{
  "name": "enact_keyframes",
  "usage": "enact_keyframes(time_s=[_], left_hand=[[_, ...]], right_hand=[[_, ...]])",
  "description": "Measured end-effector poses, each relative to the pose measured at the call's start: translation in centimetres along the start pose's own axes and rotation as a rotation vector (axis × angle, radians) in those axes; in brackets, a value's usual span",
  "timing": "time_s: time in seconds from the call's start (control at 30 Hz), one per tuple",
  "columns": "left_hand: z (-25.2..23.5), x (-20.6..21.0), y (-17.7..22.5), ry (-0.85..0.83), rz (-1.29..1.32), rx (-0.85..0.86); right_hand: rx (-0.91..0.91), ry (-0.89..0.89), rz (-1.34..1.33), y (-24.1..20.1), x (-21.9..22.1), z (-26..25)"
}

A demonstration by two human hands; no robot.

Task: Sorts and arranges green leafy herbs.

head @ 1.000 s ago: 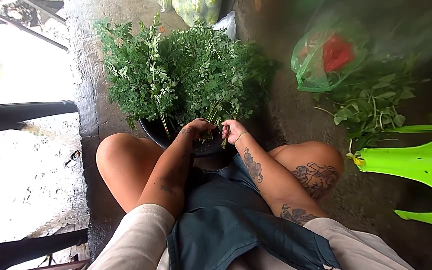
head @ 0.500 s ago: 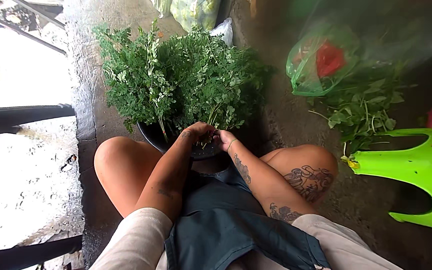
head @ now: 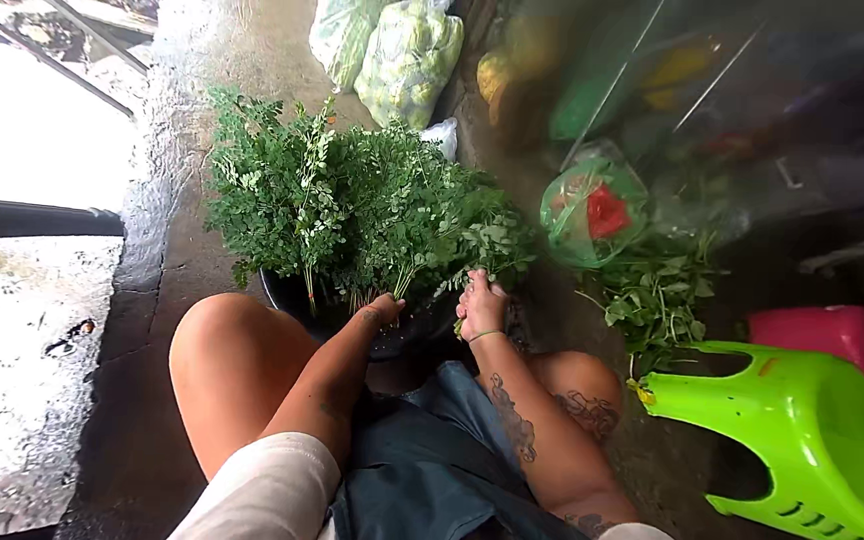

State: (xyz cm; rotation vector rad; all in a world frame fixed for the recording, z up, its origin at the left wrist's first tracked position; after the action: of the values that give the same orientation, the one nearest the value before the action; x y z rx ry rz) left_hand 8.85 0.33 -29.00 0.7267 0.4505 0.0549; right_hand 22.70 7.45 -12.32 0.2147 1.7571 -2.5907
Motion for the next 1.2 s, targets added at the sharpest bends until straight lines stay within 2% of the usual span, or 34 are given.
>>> enact_keyframes(time_s=[0.2, 0.37, 0.47, 0.53, 0.6, 0.67, 0.8, 0.9, 0.97, 1.03, 1.13, 1.2], left_hand=[[0.4, 1.4, 0.0, 0.039, -0.008, -0.053], [0.0, 2.5, -0.2, 0.010, -0.043, -0.061], [-0.5, 2.4, -0.5, 0.014, -0.077, -0.066], [-0.2, 2.0, -0.4, 0.013, -0.119, -0.079], [0.3, 1.4, -0.2, 0.023, -0.166, -0.095], [0.5, 0.7, -0.3, 0.067, -0.184, -0.113], [0.9, -1.2, -1.0, 0.160, -0.136, -0.174], [1.1, -2.3, -1.3, 0.215, -0.032, -0.186], [0.4, -2.9, -1.4, 0.256, 0.054, -0.165], [-0.2, -2.7, -1.3, 0.268, 0.170, -0.139], [-1.4, -2.1, -0.9, 0.249, 0.424, -0.140], [-1.3, -1.9, -0.1, 0.216, 0.573, -0.174]], right_hand=[[-0.255, -0.115, -0.077, -9.0, -2.4, 1.4], [-0.499, -0.239, -0.125, -17.2, -3.7, 3.4], [-0.597, -0.330, -0.171, -20.5, -2.8, 3.6], [-0.622, -0.410, -0.205, -20.8, -0.7, 2.7], [-0.597, -0.453, -0.159, -19.1, 2.2, 1.2], [-0.482, -0.417, -0.045, -15.1, 5.6, -0.6], [-0.048, -0.367, 0.373, -1.4, 11.5, -6.2], [0.229, -0.361, 0.628, 6.7, 11.5, -8.0], [0.256, -0.340, 0.600, 8.0, 11.2, -7.7], [0.280, -0.339, 0.460, 8.2, 10.8, -7.2], [0.340, -0.362, 0.256, 8.0, 10.2, -6.6], [0.378, -0.392, 0.230, 8.1, 9.4, -6.3]])
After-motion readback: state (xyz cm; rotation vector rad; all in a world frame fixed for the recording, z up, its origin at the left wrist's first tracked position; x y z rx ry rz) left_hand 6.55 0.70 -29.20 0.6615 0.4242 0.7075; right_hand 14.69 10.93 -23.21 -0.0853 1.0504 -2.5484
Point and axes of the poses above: each hand's wrist, its own z-axis away from the middle knuckle, its own x-axis out of the palm, y = z × x, the point moved 4 cm from there along -z, towards the middle knuckle, and after that the axes turned 13 degrees about y, right-handed, at the moved point
